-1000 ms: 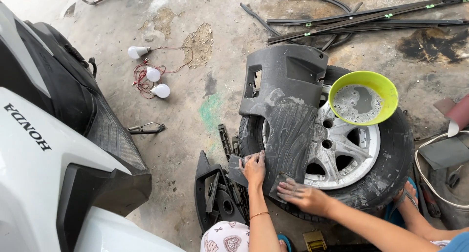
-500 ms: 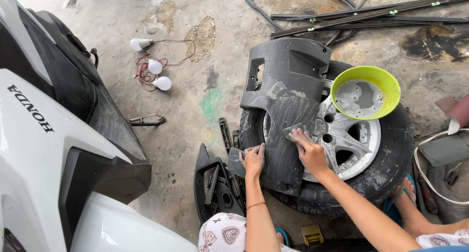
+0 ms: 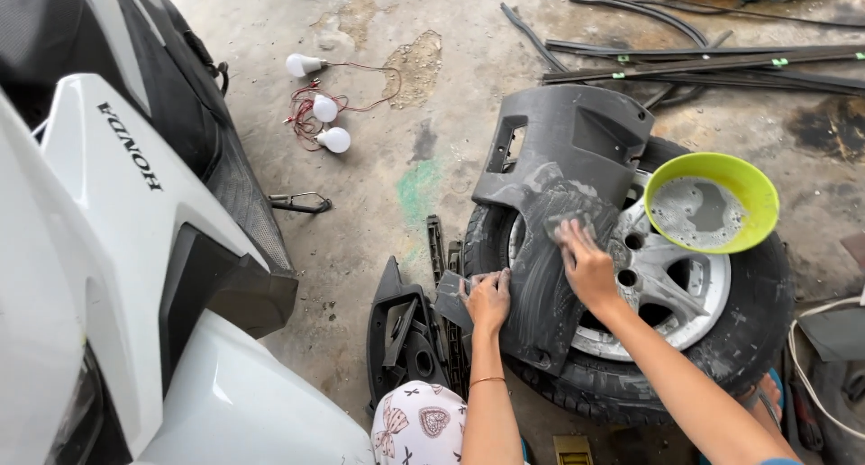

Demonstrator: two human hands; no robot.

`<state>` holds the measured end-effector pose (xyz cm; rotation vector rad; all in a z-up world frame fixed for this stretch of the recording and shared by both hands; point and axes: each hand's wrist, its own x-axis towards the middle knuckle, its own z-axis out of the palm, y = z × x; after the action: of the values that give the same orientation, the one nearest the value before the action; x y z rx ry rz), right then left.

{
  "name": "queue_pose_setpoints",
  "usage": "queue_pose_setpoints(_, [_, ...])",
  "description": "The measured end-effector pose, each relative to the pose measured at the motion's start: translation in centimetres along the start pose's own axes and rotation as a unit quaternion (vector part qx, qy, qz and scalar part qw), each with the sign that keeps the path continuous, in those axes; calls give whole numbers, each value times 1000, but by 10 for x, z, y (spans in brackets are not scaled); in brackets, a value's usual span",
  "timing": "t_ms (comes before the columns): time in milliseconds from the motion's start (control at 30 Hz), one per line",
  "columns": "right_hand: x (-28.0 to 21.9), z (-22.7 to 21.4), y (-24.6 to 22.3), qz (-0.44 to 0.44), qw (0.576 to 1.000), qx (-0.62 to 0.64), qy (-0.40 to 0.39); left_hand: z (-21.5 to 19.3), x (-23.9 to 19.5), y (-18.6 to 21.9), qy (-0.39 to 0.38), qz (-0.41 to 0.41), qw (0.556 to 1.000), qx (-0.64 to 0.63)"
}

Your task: The person sands a black plastic vehicle part by hand using a small piece of sandpaper, dipping the sandpaper and the part into a bowl of soapy water.

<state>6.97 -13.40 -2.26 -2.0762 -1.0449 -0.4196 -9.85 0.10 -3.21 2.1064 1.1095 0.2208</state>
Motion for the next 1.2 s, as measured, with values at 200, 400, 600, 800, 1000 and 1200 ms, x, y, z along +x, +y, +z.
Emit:
queue_pose_setpoints(200, [-27,-23,-1,-140,986,-29,-80,7,3,-4,42,10,999,-26])
queue_pose_setpoints(400, [4,-54,-50,-49,972,-109,-201,2,-1,1,57,18,998,-31])
queue_pose_setpoints(600, [7,-65,-69,124,946,-136,-267,7,1,-2,61,14,997,-36])
queue_pose_setpoints(800, [-14,-27,-36,149,959,-111,-212,1,-3,3,59,15,998,-33])
queue_pose_setpoints(1000, [-4,-35,-39,152,970,-57,-180,18,6,-14,73,25,997,-29])
queue_pose_setpoints(1200, [5,-58,-77,67,954,-162,-242,6,-1,-1,77,28,996,-24])
